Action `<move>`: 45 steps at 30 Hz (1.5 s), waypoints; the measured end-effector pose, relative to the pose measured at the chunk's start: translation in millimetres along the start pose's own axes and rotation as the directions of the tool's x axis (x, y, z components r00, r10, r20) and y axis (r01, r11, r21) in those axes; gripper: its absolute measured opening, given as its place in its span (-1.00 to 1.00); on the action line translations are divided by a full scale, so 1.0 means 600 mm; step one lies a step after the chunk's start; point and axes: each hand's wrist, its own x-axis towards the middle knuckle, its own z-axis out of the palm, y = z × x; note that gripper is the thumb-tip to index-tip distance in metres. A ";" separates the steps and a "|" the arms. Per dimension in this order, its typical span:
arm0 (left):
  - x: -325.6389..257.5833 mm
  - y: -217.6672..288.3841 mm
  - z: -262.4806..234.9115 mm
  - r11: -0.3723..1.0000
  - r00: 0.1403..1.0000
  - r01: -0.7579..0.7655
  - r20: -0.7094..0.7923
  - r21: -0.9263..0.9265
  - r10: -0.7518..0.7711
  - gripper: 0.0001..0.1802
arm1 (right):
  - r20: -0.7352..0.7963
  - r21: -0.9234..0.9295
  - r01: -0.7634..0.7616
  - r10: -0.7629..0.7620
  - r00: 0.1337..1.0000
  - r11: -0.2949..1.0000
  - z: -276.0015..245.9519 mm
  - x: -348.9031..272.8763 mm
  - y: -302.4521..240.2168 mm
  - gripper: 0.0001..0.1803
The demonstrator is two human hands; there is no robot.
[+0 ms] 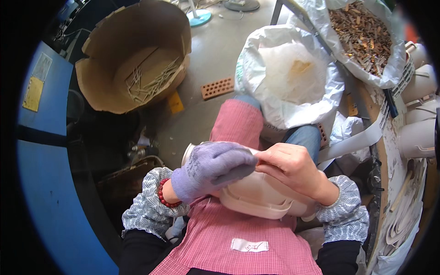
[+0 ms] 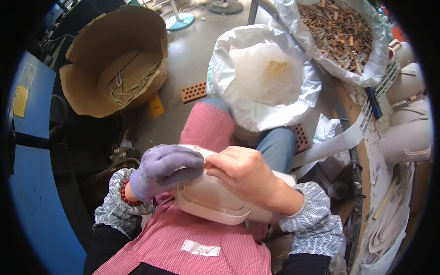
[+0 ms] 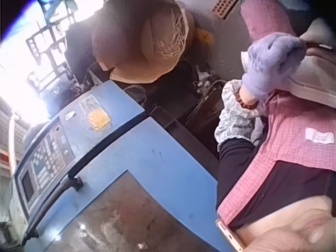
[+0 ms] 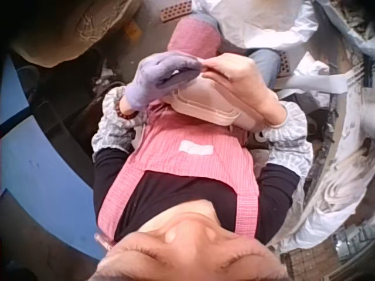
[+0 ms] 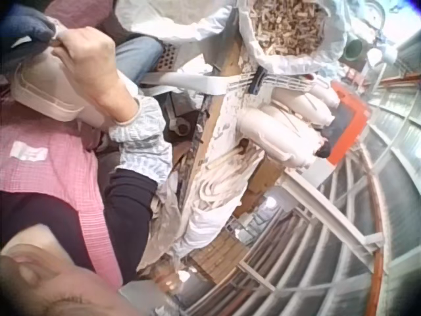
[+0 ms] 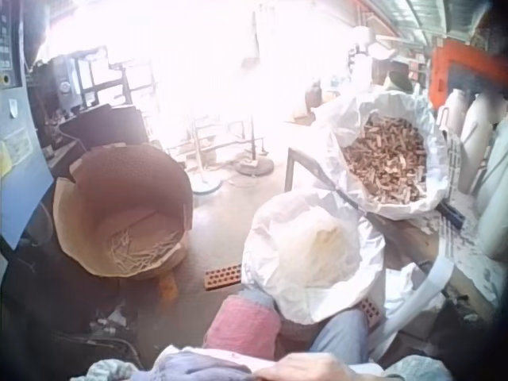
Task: The person repeatedly picks up white thermos bodies, inserts a small circular seal into the opening, and places the finished units on a nearby table. The person handles the thermoses one at a time while seated on the floor.
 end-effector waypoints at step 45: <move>0.159 -0.016 0.176 0.986 0.938 0.032 0.346 -0.163 0.027 -0.47 | -0.683 0.321 -0.464 0.541 0.491 0.826 -0.013 -0.396 -0.059 -0.64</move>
